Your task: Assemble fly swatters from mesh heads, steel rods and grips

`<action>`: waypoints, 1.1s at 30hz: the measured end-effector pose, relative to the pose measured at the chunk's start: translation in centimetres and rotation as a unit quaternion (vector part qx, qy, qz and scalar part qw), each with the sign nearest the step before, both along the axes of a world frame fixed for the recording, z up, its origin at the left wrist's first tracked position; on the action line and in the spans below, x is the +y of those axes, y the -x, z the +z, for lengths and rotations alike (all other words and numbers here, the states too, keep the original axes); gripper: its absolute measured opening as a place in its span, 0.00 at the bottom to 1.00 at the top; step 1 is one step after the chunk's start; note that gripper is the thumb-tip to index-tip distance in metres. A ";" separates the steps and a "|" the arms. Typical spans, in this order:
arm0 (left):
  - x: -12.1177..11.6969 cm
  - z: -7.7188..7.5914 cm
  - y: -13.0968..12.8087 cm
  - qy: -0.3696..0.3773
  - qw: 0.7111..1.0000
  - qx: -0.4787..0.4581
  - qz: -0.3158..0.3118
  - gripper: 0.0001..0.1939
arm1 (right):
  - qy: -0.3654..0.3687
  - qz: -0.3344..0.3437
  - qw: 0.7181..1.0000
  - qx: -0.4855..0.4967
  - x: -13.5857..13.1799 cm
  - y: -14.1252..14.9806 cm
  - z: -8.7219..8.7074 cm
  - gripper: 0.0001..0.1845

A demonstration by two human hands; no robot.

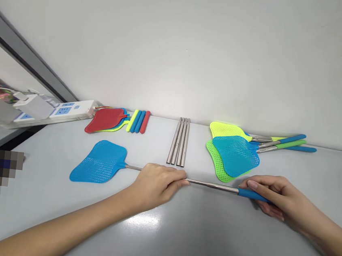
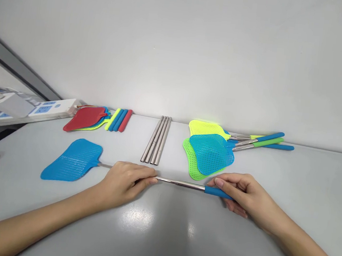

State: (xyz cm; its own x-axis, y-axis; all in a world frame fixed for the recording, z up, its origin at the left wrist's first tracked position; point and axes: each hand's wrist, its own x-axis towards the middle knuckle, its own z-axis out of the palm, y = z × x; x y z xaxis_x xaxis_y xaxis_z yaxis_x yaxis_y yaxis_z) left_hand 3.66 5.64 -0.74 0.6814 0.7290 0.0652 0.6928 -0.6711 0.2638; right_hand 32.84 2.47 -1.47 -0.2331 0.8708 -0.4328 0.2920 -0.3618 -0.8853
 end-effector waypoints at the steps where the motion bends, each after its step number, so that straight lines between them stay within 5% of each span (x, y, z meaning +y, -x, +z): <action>1: 0.0 0.0 0.0 -0.001 1.000 -0.001 0.000 0.17 | 0.001 0.000 1.000 0.000 0.0 0.0 0.0 0.20; 13: -0.1 -0.2 -0.3 0.018 0.998 0.002 0.062 0.14 | 0.004 -0.001 1.000 0.000 0.0 0.2 0.1 0.20; 33: -0.1 -0.3 -0.3 0.029 0.997 -0.004 0.070 0.15 | -0.010 -0.001 1.000 -0.002 0.1 1.1 0.5 0.20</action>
State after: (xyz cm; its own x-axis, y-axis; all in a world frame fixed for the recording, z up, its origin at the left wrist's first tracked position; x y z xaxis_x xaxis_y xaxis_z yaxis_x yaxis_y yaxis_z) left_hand 4.00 5.50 -1.06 0.5731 0.8191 0.0249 0.7757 -0.5521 0.3057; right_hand 31.79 2.59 -0.99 -0.2298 0.8796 -0.4166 0.2938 -0.3454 -0.8913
